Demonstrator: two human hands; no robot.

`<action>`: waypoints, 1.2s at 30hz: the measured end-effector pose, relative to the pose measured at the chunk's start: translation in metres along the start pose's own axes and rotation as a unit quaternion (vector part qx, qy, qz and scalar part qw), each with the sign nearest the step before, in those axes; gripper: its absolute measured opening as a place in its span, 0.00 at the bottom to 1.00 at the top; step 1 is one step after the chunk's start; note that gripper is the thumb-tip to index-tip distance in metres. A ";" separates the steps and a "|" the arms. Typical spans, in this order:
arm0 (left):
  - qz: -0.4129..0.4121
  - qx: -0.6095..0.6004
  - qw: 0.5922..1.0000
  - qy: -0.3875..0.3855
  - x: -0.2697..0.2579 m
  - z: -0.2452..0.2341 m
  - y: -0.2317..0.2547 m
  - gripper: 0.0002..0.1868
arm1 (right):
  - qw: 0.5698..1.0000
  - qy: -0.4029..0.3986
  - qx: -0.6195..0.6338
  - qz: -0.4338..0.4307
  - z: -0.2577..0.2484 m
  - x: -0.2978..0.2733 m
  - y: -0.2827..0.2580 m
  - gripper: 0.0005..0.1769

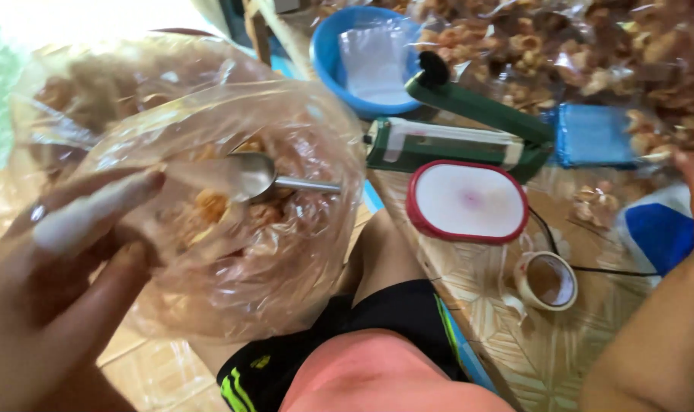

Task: Packaging chicharron (pork rinds) into small plastic bags and sealing them with a heat sealer.

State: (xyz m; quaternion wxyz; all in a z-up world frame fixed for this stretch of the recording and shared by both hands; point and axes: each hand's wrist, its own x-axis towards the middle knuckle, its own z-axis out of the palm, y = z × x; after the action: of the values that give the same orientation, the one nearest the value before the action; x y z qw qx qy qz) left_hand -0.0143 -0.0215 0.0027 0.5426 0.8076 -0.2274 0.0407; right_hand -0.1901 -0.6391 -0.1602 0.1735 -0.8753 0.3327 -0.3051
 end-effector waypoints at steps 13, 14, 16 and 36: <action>0.047 -0.065 0.997 0.021 0.010 -0.015 -0.032 0.26 | 0.791 -0.283 -0.040 -0.542 0.214 -0.106 -0.386 0.13; 0.044 -0.070 0.996 0.023 0.011 -0.017 -0.036 0.27 | 0.803 -0.289 -0.072 -0.516 0.232 -0.108 -0.388 0.12; 0.042 -0.069 0.996 0.040 0.007 -0.023 -0.035 0.26 | 0.802 -0.282 -0.056 -0.523 0.229 -0.102 -0.394 0.07; 0.077 0.058 0.991 0.088 0.012 -0.030 -0.046 0.26 | 0.657 -0.090 -0.202 -0.721 0.178 -0.049 -0.433 0.05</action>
State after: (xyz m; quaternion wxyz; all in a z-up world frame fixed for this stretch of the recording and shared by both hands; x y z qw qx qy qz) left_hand 0.0211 0.0156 -0.0206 0.5082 0.8109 -0.2380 0.1663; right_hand 0.1027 -0.2762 -0.0953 -0.2529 -0.8774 -0.3663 -0.1790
